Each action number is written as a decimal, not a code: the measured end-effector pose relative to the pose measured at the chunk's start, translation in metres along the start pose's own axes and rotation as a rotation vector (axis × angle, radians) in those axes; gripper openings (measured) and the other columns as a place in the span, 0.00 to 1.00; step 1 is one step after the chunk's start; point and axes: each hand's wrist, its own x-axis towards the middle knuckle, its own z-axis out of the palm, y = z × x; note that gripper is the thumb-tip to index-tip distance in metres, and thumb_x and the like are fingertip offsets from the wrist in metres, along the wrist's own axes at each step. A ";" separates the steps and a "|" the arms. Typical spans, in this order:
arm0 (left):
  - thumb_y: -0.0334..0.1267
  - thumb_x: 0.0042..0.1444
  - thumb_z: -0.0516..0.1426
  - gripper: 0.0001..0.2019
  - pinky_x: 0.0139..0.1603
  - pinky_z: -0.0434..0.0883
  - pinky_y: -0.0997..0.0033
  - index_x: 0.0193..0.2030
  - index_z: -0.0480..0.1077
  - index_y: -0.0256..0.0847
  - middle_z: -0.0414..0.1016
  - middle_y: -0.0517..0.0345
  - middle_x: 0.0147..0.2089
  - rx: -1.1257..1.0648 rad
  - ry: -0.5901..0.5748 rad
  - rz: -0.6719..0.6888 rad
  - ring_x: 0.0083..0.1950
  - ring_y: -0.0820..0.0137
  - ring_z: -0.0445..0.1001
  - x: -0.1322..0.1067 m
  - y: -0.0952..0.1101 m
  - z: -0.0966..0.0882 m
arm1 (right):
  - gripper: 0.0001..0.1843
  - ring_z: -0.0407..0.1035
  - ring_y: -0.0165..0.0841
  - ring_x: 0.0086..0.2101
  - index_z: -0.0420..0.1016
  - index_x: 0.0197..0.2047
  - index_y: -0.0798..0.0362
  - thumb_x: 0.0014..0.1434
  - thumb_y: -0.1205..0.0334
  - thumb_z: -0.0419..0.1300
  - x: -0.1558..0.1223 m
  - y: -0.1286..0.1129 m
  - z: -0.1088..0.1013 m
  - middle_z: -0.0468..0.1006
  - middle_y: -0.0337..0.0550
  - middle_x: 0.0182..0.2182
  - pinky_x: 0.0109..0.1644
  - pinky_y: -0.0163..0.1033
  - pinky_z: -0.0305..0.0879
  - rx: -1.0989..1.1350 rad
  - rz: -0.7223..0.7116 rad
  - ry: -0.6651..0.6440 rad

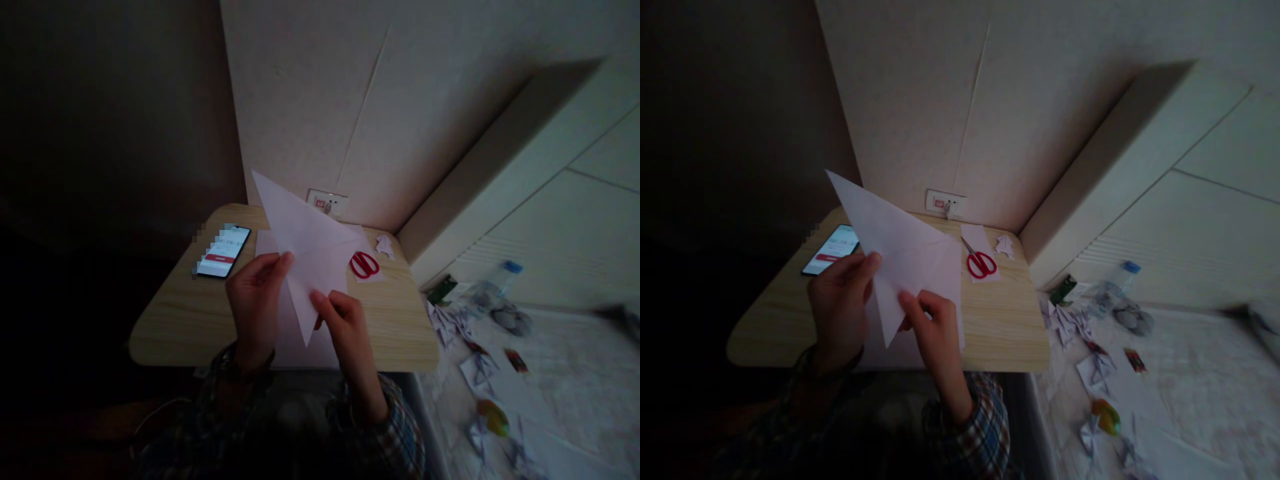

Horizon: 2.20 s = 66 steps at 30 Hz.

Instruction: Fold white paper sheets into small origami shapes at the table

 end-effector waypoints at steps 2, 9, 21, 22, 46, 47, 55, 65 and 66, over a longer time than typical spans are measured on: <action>0.37 0.47 0.64 0.07 0.21 0.58 0.80 0.23 0.73 0.37 0.67 0.66 0.19 -0.035 0.013 0.032 0.21 0.80 0.59 0.004 0.004 0.006 | 0.18 0.62 0.27 0.23 0.67 0.18 0.53 0.57 0.55 0.56 0.002 -0.003 0.002 0.68 0.34 0.17 0.29 0.32 0.56 0.021 -0.029 -0.016; 0.36 0.45 0.64 0.07 0.16 0.49 0.80 0.22 0.72 0.36 0.60 0.69 0.17 -0.150 0.055 0.012 0.18 0.82 0.51 0.010 0.014 0.021 | 0.19 0.58 0.27 0.23 0.63 0.21 0.53 0.61 0.54 0.54 0.009 -0.004 0.002 0.62 0.32 0.18 0.27 0.32 0.52 0.016 -0.111 0.102; 0.39 0.44 0.64 0.12 0.16 0.47 0.80 0.19 0.68 0.36 0.57 0.70 0.13 0.004 -0.046 -0.177 0.16 0.82 0.50 -0.003 -0.007 -0.013 | 0.24 0.51 0.25 0.19 0.55 0.15 0.52 0.57 0.52 0.57 0.008 0.002 -0.016 0.53 0.30 0.14 0.25 0.34 0.46 -0.165 -0.094 0.266; 0.39 0.45 0.63 0.12 0.16 0.47 0.79 0.19 0.68 0.37 0.57 0.70 0.13 0.018 -0.025 -0.146 0.16 0.82 0.50 -0.004 -0.005 -0.014 | 0.24 0.51 0.25 0.19 0.55 0.15 0.52 0.57 0.52 0.57 0.008 0.001 -0.017 0.54 0.30 0.14 0.25 0.34 0.46 -0.163 -0.084 0.238; 0.39 0.46 0.62 0.13 0.18 0.53 0.77 0.17 0.66 0.39 0.57 0.69 0.13 0.218 -0.112 -0.073 0.17 0.78 0.56 -0.013 -0.001 -0.022 | 0.17 0.56 0.26 0.21 0.65 0.19 0.53 0.53 0.55 0.61 0.009 -0.014 -0.024 0.62 0.32 0.16 0.25 0.33 0.51 -0.071 -0.063 0.179; 0.39 0.46 0.62 0.13 0.17 0.53 0.78 0.17 0.65 0.39 0.57 0.69 0.13 0.224 -0.124 -0.073 0.17 0.78 0.56 -0.014 -0.001 -0.022 | 0.15 0.57 0.27 0.22 0.67 0.20 0.53 0.52 0.55 0.61 0.009 -0.014 -0.025 0.63 0.33 0.18 0.26 0.33 0.52 -0.054 -0.061 0.151; 0.38 0.45 0.62 0.10 0.17 0.53 0.77 0.17 0.68 0.40 0.58 0.69 0.13 0.266 -0.189 -0.066 0.16 0.78 0.54 -0.014 0.004 -0.022 | 0.20 0.52 0.26 0.21 0.62 0.17 0.53 0.55 0.53 0.59 0.012 -0.014 -0.030 0.57 0.31 0.16 0.24 0.34 0.47 -0.066 -0.106 0.158; 0.37 0.42 0.62 0.11 0.16 0.53 0.77 0.15 0.68 0.41 0.58 0.67 0.12 0.326 -0.312 -0.096 0.15 0.77 0.56 -0.015 0.009 -0.022 | 0.18 0.55 0.26 0.21 0.61 0.19 0.51 0.52 0.56 0.63 0.013 -0.012 -0.037 0.60 0.32 0.17 0.24 0.33 0.50 0.015 -0.082 0.187; 0.37 0.42 0.62 0.11 0.16 0.53 0.77 0.15 0.68 0.41 0.59 0.67 0.12 0.326 -0.326 -0.097 0.15 0.77 0.56 -0.015 0.009 -0.022 | 0.19 0.54 0.26 0.21 0.60 0.18 0.51 0.54 0.54 0.61 0.012 -0.012 -0.038 0.59 0.32 0.17 0.24 0.33 0.50 -0.002 -0.090 0.190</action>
